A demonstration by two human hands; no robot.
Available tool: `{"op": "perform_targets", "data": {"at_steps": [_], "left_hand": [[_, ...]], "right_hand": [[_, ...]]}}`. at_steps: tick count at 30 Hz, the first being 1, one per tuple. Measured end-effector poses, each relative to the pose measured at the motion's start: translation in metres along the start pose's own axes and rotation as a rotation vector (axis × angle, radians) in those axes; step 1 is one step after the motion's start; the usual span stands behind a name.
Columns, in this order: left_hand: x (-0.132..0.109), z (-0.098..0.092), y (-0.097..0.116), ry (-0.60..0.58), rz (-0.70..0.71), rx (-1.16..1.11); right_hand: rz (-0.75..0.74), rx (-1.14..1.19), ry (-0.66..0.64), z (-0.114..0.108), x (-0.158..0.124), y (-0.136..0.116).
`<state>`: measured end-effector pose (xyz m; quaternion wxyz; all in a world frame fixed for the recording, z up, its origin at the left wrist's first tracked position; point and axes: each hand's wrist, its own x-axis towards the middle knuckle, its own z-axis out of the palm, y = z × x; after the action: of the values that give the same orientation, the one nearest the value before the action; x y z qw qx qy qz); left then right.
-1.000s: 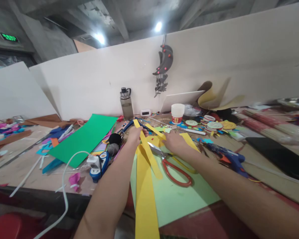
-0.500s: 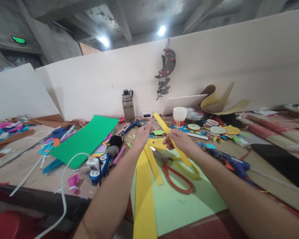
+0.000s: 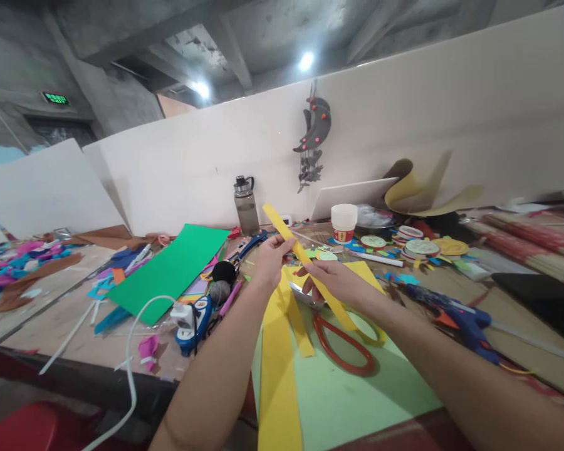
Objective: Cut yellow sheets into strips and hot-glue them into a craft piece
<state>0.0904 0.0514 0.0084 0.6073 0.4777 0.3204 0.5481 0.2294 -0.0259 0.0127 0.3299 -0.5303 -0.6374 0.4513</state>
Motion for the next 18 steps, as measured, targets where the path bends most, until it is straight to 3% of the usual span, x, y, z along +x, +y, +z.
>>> {"op": "perform_targets", "data": {"at_steps": [4,7,12,18], "left_hand": [[-0.002,-0.002,0.005,0.053,-0.024,0.006],[-0.002,-0.004,0.008,0.073,-0.029,0.009],[-0.003,-0.004,0.010,0.051,-0.024,-0.017],[-0.004,-0.003,0.014,0.045,-0.029,-0.047]], "right_hand": [[-0.060,-0.153,0.082,-0.018,0.000,0.011],[-0.045,-0.421,0.155,-0.031,-0.008,0.019],[0.033,-0.838,-0.030,-0.028,-0.036,0.021],[-0.004,-0.887,-0.185,-0.014,-0.054,0.020]]}}
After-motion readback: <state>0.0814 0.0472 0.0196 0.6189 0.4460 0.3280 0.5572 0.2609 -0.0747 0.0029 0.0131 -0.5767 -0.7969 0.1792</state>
